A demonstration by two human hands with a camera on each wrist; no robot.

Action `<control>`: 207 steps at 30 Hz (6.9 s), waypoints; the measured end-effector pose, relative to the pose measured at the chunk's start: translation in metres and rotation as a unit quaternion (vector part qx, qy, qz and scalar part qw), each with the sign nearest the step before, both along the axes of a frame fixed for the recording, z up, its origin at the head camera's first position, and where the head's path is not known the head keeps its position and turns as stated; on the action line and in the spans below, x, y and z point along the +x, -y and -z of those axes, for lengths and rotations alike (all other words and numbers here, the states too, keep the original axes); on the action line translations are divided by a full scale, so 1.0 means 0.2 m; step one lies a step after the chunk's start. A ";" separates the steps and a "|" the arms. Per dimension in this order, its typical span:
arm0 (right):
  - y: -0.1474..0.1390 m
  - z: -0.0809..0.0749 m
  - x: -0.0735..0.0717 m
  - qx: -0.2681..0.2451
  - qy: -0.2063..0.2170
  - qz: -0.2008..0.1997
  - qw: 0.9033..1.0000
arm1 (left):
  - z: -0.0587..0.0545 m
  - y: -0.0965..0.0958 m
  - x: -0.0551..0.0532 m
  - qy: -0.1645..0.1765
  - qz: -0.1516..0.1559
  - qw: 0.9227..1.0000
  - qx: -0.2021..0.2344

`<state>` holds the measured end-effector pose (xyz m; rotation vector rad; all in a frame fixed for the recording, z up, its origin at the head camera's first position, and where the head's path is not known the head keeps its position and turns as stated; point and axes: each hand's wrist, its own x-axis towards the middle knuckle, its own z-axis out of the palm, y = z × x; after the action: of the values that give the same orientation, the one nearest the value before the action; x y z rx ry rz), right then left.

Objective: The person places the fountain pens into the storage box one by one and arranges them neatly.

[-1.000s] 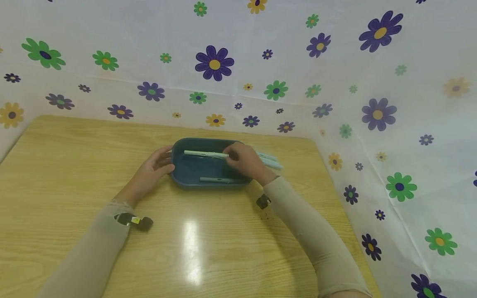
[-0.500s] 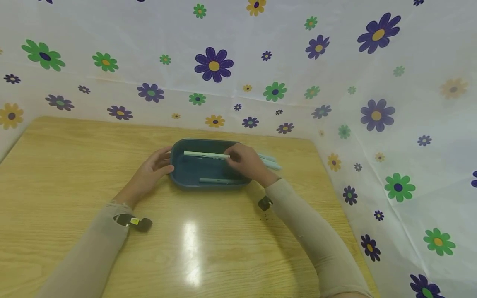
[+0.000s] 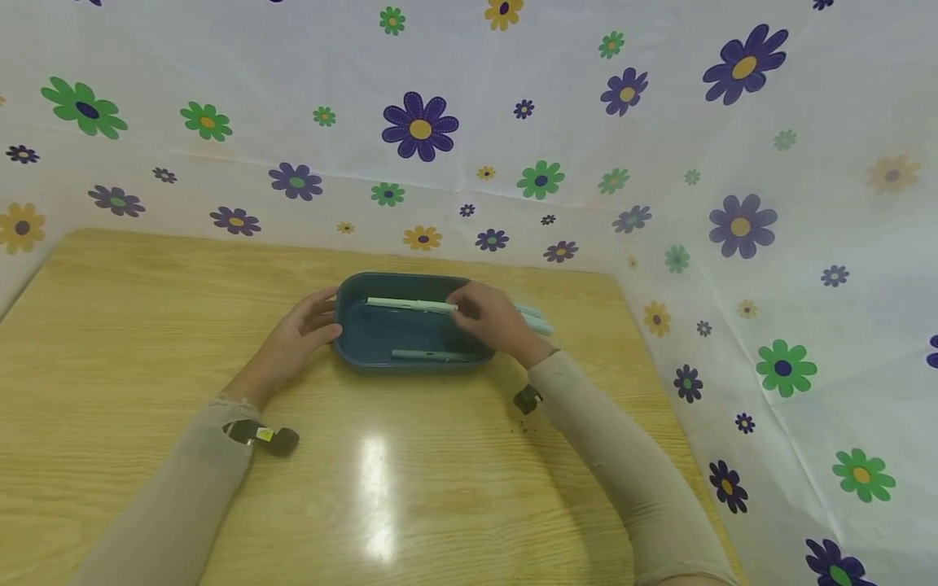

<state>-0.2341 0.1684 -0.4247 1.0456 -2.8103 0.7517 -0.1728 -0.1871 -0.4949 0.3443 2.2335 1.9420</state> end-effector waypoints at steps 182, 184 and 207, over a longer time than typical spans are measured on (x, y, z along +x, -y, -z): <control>-0.73 0.08 0.19 -0.016 0.059 0.164 0.985 | 0.02 0.01 -0.01 0.012 0.004 1.000 -0.005; -0.72 0.06 0.19 -0.018 0.053 0.156 0.986 | 0.02 0.01 -0.01 0.011 0.004 1.000 -0.006; -0.60 -0.03 0.20 -0.023 0.040 0.116 0.992 | 0.00 0.00 -0.01 0.004 0.007 1.000 -0.008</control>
<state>-0.1948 0.2890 -0.4186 0.6802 -2.8971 0.8423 -0.1741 -0.1877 -0.4957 0.3483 2.2351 1.9135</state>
